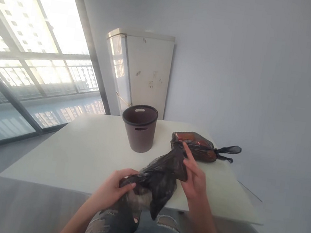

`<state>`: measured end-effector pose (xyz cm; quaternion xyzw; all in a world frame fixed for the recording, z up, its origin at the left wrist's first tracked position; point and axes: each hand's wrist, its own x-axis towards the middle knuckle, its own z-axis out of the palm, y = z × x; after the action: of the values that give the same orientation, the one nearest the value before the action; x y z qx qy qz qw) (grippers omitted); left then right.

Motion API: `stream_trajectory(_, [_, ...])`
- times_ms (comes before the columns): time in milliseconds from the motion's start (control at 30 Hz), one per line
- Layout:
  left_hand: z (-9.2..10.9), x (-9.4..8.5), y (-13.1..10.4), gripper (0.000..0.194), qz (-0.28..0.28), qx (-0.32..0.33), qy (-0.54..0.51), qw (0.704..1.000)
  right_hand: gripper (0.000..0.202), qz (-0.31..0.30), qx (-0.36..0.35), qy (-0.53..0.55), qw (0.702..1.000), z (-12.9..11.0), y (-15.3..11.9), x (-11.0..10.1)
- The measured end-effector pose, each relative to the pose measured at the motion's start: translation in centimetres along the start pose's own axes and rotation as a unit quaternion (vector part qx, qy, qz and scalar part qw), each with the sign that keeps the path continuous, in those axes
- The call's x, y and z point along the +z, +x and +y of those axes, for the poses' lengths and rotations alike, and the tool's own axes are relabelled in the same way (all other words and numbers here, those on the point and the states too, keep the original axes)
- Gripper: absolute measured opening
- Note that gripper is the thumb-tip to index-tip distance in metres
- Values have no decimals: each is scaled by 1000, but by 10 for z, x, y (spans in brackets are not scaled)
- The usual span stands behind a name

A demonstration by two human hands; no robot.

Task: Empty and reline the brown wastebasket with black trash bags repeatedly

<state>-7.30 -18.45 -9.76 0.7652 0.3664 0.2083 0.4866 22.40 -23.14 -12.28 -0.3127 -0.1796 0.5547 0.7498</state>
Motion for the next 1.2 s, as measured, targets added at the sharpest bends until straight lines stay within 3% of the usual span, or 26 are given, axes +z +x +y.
stream_trajectory(100, [-8, -5, -12, 42, 103, -8, -18, 995, 80, -52, -61, -20, 997, -5, -8, -12])
stream_trajectory(167, [-12, -2, -17, 44, 134, -3, -33, 990, 84, -79, -37, -54, 995, 3, -11, -16])
stream_trajectory(267, [-20, 12, -23, 45, 106, 22, -79, 991, 101, -129, 54, -148, 979, 34, -18, -13])
stream_trajectory(333, [-29, 21, -26, 45, 62, 33, -128, 989, 86, -160, 102, -173, 966, 62, -28, -7])
stream_trajectory(400, [-43, 23, -26, 45, 74, 23, -161, 984, 61, -164, 150, -162, 961, 84, -42, -1])
stream_trajectory(433, [-50, 21, -25, 44, 116, 12, -156, 981, 54, -148, 164, -148, 964, 91, -48, 0])
stream_trajectory(500, [-62, 14, -24, 40, 253, -2, -90, 963, 52, -88, 161, -124, 975, 97, -55, -1])
stream_trajectory(567, [-69, 9, -28, 36, 393, 7, 12, 919, 49, 0, 131, -126, 983, 96, -54, -4])
stream_trajectory(633, [-69, 12, -38, 35, 463, 51, 81, 881, 47, 88, 93, -149, 980, 93, -46, -5])
stream_trajectory(700, [-64, 25, -49, 36, 431, 110, 96, 891, 46, 115, 73, -168, 976, 96, -39, -2])
stream_trajectory(767, [-57, 44, -55, 42, 343, 136, 77, 926, 46, 66, 74, -184, 978, 104, -39, 6])
stream_trajectory(833, [-56, 61, -55, 38, 259, 122, 41, 957, 45, 11, 90, -199, 976, 115, -45, 17])
stream_trajectory(933, [-64, 70, -51, 18, 204, 100, -37, 973, 47, 26, 103, -183, 977, 125, -55, 30])
stream_trajectory(1067, [-82, 57, -51, 17, 251, 62, -160, 953, 45, 34, 69, -186, 979, 118, -47, 25])
stream_trajectory(1200, [-96, 42, -56, 36, 288, 22, -371, 882, 51, 50, -28, -319, 946, 96, -31, 5])
